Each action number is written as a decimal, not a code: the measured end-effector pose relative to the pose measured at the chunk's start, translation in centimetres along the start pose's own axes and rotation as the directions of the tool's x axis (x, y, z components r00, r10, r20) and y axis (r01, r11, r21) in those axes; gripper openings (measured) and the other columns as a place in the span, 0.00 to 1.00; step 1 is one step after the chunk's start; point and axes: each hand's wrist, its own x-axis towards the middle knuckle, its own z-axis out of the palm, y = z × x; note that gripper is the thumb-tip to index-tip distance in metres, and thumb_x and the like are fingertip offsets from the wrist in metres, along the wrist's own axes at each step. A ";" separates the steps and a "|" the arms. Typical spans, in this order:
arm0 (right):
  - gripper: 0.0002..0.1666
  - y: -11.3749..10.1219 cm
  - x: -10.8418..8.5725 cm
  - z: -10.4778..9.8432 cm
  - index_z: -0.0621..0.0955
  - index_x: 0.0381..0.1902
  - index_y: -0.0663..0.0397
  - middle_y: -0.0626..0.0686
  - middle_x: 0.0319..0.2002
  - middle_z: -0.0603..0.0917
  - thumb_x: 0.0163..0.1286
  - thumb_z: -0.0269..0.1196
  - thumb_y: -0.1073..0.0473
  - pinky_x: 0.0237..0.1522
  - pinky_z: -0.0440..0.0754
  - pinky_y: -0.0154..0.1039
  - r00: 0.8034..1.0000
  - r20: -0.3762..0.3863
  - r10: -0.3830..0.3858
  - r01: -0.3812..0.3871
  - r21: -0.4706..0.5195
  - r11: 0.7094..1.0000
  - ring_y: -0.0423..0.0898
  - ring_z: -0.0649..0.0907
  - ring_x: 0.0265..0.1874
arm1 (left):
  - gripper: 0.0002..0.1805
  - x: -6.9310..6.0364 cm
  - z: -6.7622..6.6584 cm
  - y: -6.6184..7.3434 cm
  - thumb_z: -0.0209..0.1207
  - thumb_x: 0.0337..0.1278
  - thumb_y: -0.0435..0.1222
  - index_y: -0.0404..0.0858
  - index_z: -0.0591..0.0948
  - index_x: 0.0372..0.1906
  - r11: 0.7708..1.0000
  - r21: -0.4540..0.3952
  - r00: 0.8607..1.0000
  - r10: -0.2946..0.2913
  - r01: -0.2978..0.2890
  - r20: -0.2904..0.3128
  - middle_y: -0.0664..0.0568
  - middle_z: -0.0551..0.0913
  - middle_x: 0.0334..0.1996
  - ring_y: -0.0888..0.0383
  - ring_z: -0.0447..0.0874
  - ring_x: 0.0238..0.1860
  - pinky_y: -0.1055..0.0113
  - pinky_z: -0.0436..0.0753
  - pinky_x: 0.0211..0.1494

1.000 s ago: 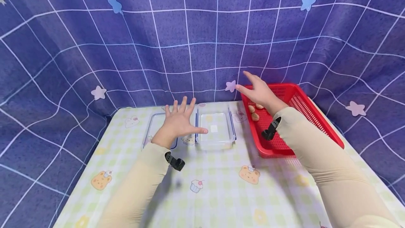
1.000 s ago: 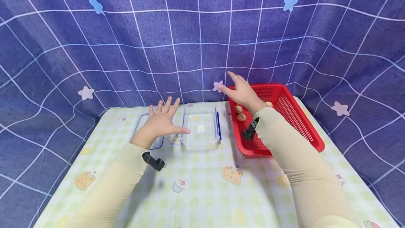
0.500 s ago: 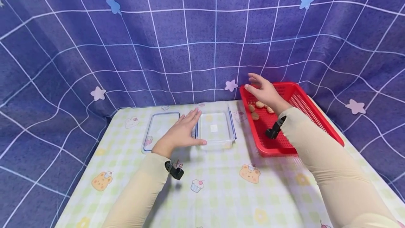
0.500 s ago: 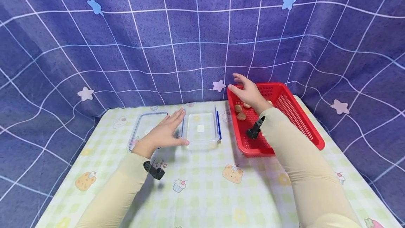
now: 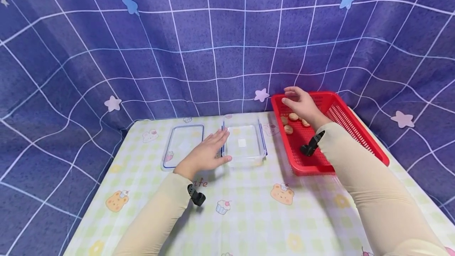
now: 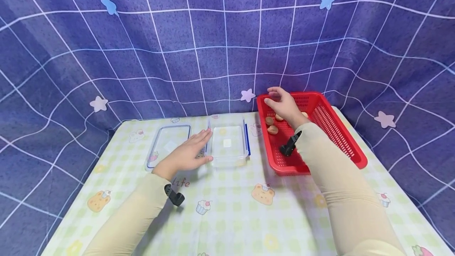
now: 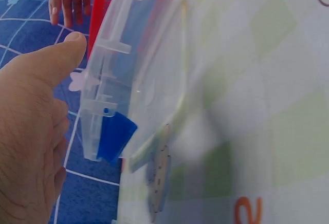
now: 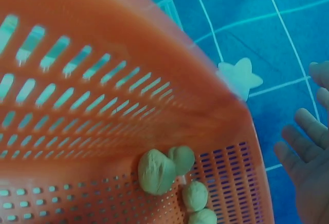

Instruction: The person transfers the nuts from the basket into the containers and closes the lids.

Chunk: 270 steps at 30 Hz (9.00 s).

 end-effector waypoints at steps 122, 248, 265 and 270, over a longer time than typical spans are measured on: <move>0.25 8.1 -1.8 0.2 0.72 0.48 0.68 0.60 0.37 0.76 0.60 0.73 0.65 0.34 0.75 0.33 0.911 0.364 0.195 -0.135 -0.183 0.974 0.49 0.74 0.37 | 0.45 0.3 0.2 -0.7 0.37 0.74 0.64 0.39 0.50 0.81 0.980 0.194 0.996 -0.055 0.041 0.068 0.48 0.48 0.81 0.49 0.45 0.81 0.47 0.43 0.81; 0.22 1.9 0.4 -2.1 0.83 0.56 0.66 0.60 0.45 0.87 0.67 0.68 0.58 0.45 0.76 0.31 0.966 0.208 0.154 -0.093 -0.274 0.957 0.47 0.80 0.41 | 0.46 0.2 0.1 0.1 0.37 0.74 0.64 0.38 0.47 0.82 0.984 0.165 0.992 -0.083 0.066 0.099 0.47 0.45 0.82 0.47 0.41 0.81 0.45 0.44 0.81; 0.27 0.9 1.0 -0.6 0.83 0.56 0.65 0.62 0.47 0.87 0.67 0.70 0.51 0.53 0.78 0.41 0.977 0.161 0.137 -0.095 -0.239 0.966 0.52 0.82 0.46 | 0.46 0.2 0.7 -0.2 0.35 0.73 0.65 0.39 0.45 0.82 0.982 0.166 0.987 -0.108 0.088 0.117 0.50 0.41 0.82 0.48 0.38 0.82 0.46 0.39 0.81; 0.28 0.6 1.3 -0.2 0.83 0.57 0.65 0.62 0.49 0.86 0.67 0.70 0.50 0.57 0.77 0.44 0.980 0.153 0.129 -0.093 -0.222 0.971 0.52 0.82 0.48 | 0.46 0.2 0.7 -0.2 0.36 0.73 0.65 0.39 0.46 0.82 0.983 0.155 0.987 -0.116 0.098 0.110 0.50 0.41 0.82 0.49 0.38 0.82 0.47 0.39 0.81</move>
